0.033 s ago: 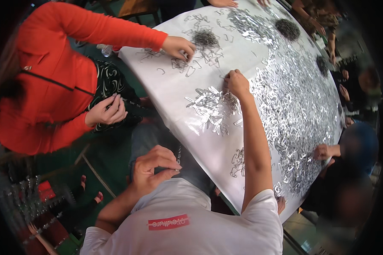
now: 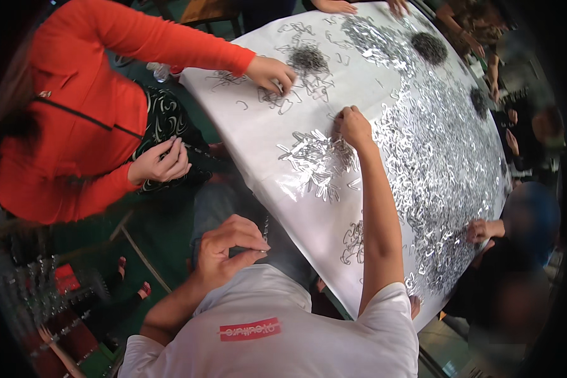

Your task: The person sits on the floor and assembles small metal hooks and fasteners by hand at a table with other workers. They pick up individual pieces, connect them, and hang the assembled chains onto a nearby metal rack.

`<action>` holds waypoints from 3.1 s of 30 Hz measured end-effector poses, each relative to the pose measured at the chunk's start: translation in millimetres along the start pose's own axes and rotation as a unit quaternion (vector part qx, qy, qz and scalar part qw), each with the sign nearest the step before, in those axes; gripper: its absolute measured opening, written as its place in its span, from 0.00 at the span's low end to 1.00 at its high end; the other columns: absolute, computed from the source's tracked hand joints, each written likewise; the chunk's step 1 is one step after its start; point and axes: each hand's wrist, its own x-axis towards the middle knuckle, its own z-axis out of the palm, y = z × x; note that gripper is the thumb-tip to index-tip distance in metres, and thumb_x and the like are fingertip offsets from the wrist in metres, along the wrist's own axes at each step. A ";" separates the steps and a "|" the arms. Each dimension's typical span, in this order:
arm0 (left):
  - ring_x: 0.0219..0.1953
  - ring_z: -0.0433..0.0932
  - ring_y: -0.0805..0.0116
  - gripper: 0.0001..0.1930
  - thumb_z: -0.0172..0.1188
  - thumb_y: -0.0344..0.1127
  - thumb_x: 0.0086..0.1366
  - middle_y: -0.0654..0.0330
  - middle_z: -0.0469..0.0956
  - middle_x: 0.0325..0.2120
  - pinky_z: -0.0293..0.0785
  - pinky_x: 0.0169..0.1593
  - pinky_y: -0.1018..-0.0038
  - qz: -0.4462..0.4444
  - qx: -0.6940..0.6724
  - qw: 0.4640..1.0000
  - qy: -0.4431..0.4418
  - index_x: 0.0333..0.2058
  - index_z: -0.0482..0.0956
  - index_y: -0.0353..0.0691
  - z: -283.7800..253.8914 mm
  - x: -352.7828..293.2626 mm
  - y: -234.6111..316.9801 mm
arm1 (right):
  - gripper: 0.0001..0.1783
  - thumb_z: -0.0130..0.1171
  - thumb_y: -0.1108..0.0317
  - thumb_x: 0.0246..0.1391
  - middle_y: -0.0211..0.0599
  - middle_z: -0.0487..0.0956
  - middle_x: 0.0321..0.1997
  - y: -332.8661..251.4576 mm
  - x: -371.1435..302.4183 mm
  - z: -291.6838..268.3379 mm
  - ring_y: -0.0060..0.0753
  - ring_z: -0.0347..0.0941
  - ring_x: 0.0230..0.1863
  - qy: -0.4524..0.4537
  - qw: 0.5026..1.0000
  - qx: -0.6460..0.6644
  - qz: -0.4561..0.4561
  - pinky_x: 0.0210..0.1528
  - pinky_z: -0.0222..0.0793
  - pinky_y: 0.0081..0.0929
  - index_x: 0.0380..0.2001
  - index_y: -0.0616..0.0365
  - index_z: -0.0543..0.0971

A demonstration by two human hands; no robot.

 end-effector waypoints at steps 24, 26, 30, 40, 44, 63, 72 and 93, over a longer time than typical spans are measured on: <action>0.26 0.73 0.75 0.12 0.63 0.20 0.52 0.61 0.80 0.28 0.69 0.31 0.80 0.002 0.095 0.978 0.184 0.37 0.81 0.37 -44.5 -38.9 7.1 | 0.05 0.59 0.77 0.44 0.36 0.74 0.28 -238.1 -149.9 -135.2 0.41 0.75 0.27 -0.180 0.849 0.132 -0.479 0.28 0.70 0.33 0.28 0.58 0.77; 0.26 0.74 0.75 0.13 0.63 0.20 0.53 0.62 0.80 0.29 0.69 0.32 0.80 0.015 0.085 0.972 0.220 0.39 0.80 0.37 -49.5 -43.6 5.4 | 0.06 0.58 0.76 0.42 0.35 0.72 0.28 -251.2 -156.7 -134.4 0.38 0.74 0.28 -0.129 0.844 0.059 -0.517 0.27 0.71 0.31 0.28 0.58 0.77; 0.27 0.74 0.75 0.15 0.63 0.20 0.52 0.61 0.80 0.30 0.69 0.32 0.79 0.035 0.113 0.958 0.262 0.40 0.78 0.37 -63.5 -47.3 -0.4 | 0.10 0.56 0.74 0.38 0.32 0.67 0.28 -286.4 -164.1 -128.0 0.31 0.72 0.30 -0.030 0.781 -0.026 -0.623 0.25 0.71 0.26 0.29 0.59 0.76; 0.35 0.77 0.65 0.11 0.67 0.25 0.47 0.60 0.80 0.31 0.74 0.40 0.73 0.035 0.183 0.879 0.438 0.33 0.83 0.39 -118.3 -67.8 -4.0 | 0.06 0.57 0.72 0.36 0.30 0.68 0.28 -374.3 -165.7 -102.4 0.29 0.72 0.33 0.053 0.682 -0.045 -0.728 0.29 0.70 0.26 0.23 0.57 0.74; 0.37 0.76 0.65 0.10 0.67 0.24 0.46 0.62 0.81 0.33 0.73 0.41 0.72 0.079 0.237 0.850 0.463 0.31 0.82 0.37 -147.6 -78.3 -7.6 | 0.07 0.57 0.72 0.35 0.30 0.68 0.28 -403.3 -166.0 -86.7 0.31 0.72 0.33 0.033 0.673 0.016 -0.739 0.30 0.70 0.27 0.24 0.58 0.74; 0.36 0.75 0.67 0.06 0.66 0.27 0.47 0.66 0.80 0.31 0.68 0.41 0.71 0.104 0.339 0.669 0.654 0.27 0.82 0.40 -238.4 -129.2 15.4 | 0.05 0.61 0.79 0.47 0.37 0.76 0.30 -517.0 -186.8 7.3 0.29 0.73 0.29 0.001 0.723 0.408 -0.557 0.29 0.67 0.21 0.30 0.62 0.80; 0.43 0.72 0.64 0.16 0.66 0.30 0.48 0.64 0.76 0.41 0.63 0.49 0.66 0.066 0.425 0.586 0.687 0.38 0.80 0.41 -227.8 -180.7 57.5 | 0.02 0.53 0.75 0.56 0.34 0.72 0.34 -556.2 -235.5 10.1 0.24 0.68 0.35 -0.106 0.660 0.476 -0.572 0.33 0.65 0.18 0.31 0.63 0.73; 0.55 0.62 0.63 0.19 0.46 0.52 0.64 0.61 0.69 0.49 0.48 0.59 0.43 -0.498 0.434 0.535 0.527 0.47 0.72 0.48 33.8 -391.0 -258.7 | 0.08 0.57 0.64 0.57 0.19 0.69 0.22 -709.1 -430.2 -99.3 0.11 0.60 0.22 -0.444 0.420 0.432 -0.663 0.25 0.54 0.13 0.34 0.57 0.76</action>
